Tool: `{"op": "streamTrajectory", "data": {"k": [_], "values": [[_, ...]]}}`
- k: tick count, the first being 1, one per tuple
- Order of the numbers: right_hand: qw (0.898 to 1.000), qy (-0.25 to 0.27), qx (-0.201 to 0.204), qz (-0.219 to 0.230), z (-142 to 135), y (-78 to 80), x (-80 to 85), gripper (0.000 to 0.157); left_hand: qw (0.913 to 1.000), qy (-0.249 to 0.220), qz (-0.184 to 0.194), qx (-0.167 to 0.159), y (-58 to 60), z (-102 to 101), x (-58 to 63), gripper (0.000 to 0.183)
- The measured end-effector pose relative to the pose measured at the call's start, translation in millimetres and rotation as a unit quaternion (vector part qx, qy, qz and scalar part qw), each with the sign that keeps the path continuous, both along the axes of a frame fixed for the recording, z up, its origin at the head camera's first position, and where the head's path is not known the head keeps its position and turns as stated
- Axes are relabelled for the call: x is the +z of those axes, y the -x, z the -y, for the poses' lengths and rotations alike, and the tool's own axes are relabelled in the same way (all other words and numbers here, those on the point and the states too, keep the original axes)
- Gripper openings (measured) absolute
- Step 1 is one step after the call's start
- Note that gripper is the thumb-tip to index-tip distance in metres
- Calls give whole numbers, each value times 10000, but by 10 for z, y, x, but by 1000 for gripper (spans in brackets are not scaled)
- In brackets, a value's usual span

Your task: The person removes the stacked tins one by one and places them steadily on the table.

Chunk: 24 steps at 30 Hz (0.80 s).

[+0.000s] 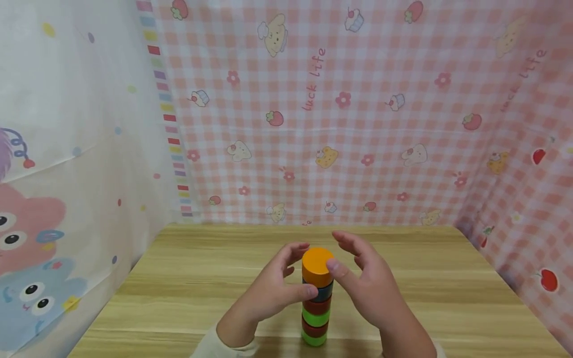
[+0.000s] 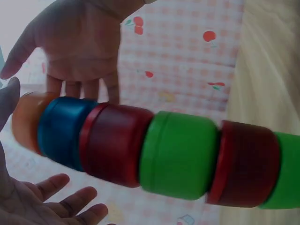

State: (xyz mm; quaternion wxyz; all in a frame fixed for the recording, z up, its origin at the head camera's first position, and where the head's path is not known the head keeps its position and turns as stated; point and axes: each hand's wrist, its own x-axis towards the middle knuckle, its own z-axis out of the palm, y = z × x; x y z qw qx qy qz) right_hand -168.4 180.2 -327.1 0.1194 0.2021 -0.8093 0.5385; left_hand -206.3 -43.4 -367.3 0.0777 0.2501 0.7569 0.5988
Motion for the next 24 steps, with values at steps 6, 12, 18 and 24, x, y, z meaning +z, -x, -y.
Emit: {"op": "streamTrajectory", "data": {"k": [6,12,18,24], "values": [[9998,-112,-139,-6,-17,6,-15,42,9999,-140,-47,-49,5,-42,-21,83],[9999,-131,23,48,1,25,-50,40,9996,-235,-14,-172,-6,-83,-50,68],[9995,-216,129,169,20,12,-91,41,9994,-286,-26,-173,-17,-126,-82,61],[9996,-215,140,153,37,10,-122,43,9989,-419,82,-200,-25,-164,-129,52]]}}
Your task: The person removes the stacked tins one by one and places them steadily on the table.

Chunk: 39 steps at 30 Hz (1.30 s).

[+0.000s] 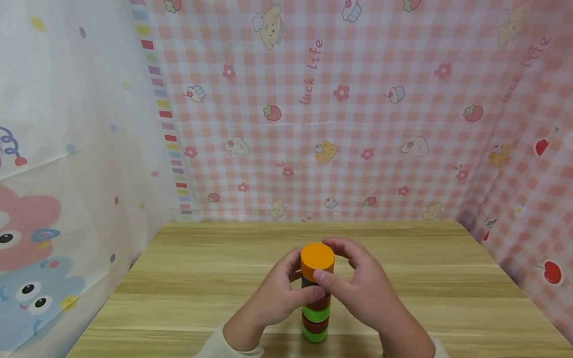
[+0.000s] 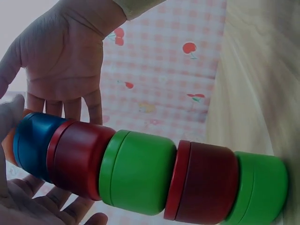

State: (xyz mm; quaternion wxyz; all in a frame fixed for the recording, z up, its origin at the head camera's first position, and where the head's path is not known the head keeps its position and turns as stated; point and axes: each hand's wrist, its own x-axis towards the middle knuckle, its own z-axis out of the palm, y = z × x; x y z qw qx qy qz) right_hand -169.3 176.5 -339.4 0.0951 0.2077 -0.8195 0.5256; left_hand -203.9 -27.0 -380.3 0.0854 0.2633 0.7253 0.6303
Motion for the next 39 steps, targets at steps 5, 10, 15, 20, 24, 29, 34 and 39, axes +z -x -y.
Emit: {"op": "streamTrajectory", "data": {"k": [5,10,15,20,24,29,34,39], "values": [[10000,-57,-80,14,9,2,0,45,9999,-70,104,10,10,-36,-33,44],[9997,-131,-201,29,27,1,2,45,9999,-103,35,25,21,-62,-81,43],[9996,-106,-237,88,49,2,-1,46,9999,-127,-12,42,17,-75,-119,43],[9996,-81,-245,146,63,5,-2,47,9999,-120,9,82,29,-77,-135,45],[9994,-25,-276,187,70,-2,3,47,9998,-128,54,120,31,-88,-144,45],[9994,57,-318,148,73,-10,6,46,9998,-156,50,151,30,-99,-161,46],[9991,89,-401,36,64,-17,6,43,9995,-293,6,71,22,-109,-173,42],[9988,177,-461,-3,57,-15,13,43,9993,-360,-3,27,23,-104,-185,39]]}}
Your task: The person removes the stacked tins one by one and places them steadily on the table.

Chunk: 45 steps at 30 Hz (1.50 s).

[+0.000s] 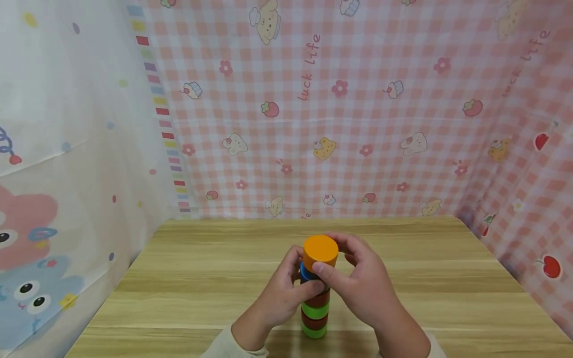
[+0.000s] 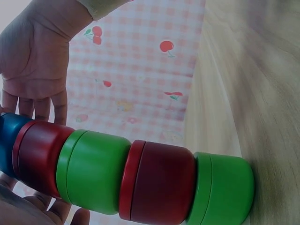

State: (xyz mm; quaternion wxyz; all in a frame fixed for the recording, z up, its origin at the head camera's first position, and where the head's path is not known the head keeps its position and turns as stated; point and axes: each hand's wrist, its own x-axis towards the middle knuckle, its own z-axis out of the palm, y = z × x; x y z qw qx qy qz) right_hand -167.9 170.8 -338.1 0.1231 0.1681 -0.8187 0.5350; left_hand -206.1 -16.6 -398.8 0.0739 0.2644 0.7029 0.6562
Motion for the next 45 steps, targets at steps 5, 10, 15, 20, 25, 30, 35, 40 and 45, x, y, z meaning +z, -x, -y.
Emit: {"op": "streamTrajectory", "data": {"k": [5,10,15,20,25,30,35,40,45], "values": [[10000,78,-27,41,-2,6,10,44,10000,14,51,25,1,5,3,39],[9998,108,-168,-57,-11,11,11,44,10000,-33,25,-21,-9,4,12,39],[9993,177,-259,-193,-29,27,6,42,9999,-25,101,-32,-21,2,26,40],[9987,231,-351,-296,-48,54,4,40,9997,-12,234,-6,-26,7,40,40],[9982,200,-483,-288,-54,72,10,41,9998,-46,215,-24,-32,13,51,40],[9980,310,-509,-231,-61,90,5,43,9998,-29,188,-12,-43,14,67,40],[9976,312,-615,-114,-77,122,-19,45,9998,-36,191,-32,-41,13,66,40],[9974,298,-653,-25,-87,132,-36,47,9997,-42,230,-53,-39,8,62,40],[9972,325,-666,-30,-94,152,-58,48,9997,-47,226,-68,-35,7,56,39]]}}
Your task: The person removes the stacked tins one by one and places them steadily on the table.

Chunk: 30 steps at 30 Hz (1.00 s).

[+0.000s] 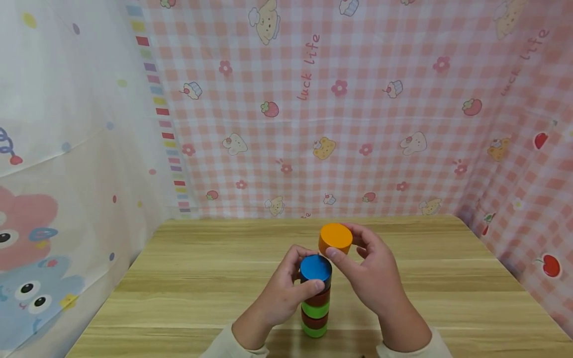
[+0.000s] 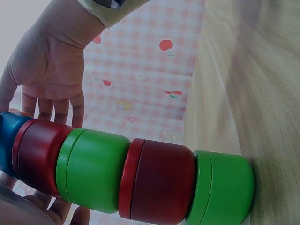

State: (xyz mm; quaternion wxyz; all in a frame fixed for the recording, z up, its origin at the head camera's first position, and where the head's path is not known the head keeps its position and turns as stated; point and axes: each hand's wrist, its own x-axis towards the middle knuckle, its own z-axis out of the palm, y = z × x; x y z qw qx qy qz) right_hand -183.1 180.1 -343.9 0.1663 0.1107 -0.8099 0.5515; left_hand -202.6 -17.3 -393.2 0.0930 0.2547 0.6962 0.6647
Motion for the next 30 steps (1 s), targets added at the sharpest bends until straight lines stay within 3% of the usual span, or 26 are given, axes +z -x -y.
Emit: {"op": "streamTrajectory", "data": {"k": [30], "values": [[9997,47,-57,225,-17,110,-92,52,10000,59,-23,6,4,1,5,41]]}}
